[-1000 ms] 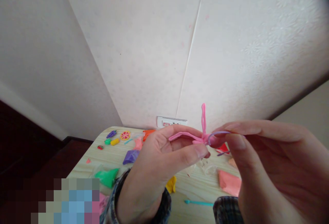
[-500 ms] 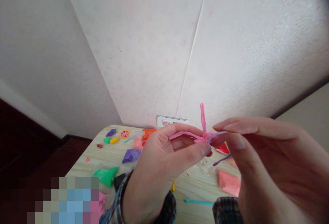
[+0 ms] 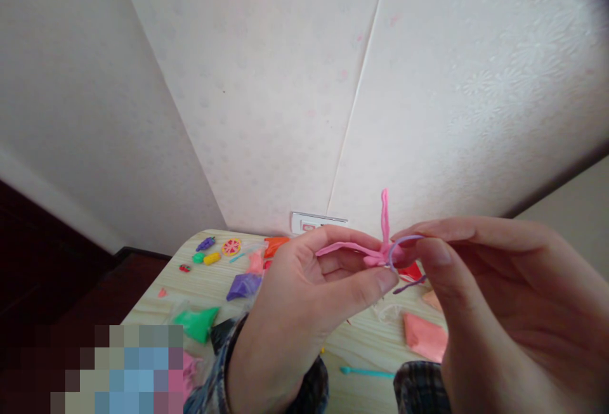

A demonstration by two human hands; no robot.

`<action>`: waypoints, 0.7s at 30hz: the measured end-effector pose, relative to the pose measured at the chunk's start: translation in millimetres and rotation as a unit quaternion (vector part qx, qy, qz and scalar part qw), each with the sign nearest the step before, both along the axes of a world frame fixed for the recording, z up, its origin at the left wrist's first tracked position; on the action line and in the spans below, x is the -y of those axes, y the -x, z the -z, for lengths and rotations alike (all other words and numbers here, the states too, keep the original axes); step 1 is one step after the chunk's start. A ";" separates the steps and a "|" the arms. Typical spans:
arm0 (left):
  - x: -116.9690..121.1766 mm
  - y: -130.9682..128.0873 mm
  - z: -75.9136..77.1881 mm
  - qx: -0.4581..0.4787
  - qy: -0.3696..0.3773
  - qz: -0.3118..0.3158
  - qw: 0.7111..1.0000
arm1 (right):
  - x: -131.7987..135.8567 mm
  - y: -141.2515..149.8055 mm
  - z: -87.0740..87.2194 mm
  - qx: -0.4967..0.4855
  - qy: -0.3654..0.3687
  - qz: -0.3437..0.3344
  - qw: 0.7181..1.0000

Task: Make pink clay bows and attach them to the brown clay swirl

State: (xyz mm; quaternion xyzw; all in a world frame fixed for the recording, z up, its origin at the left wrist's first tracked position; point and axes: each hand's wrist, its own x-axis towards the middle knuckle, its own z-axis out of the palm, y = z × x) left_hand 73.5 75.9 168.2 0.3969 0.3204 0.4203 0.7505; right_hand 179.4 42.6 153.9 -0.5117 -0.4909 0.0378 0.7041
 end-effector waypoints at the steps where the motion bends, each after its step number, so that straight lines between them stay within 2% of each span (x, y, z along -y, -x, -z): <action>1: 0.2 -0.2 0.2 -0.002 0.001 0.002 1.000 | -0.2 -0.1 0.4 -0.001 0.002 0.005 1.000; 6: -1.0 -1.6 4.9 0.006 0.001 0.000 1.000 | -0.4 0.0 2.0 0.003 0.010 0.031 0.999; 11: -2.6 -2.2 7.9 0.024 0.000 0.023 0.999 | 1.3 -1.4 2.7 0.006 0.007 0.038 0.999; 21: -0.5 -3.6 2.4 0.015 0.022 0.003 1.000 | -0.4 2.2 -0.1 0.007 0.021 0.057 0.998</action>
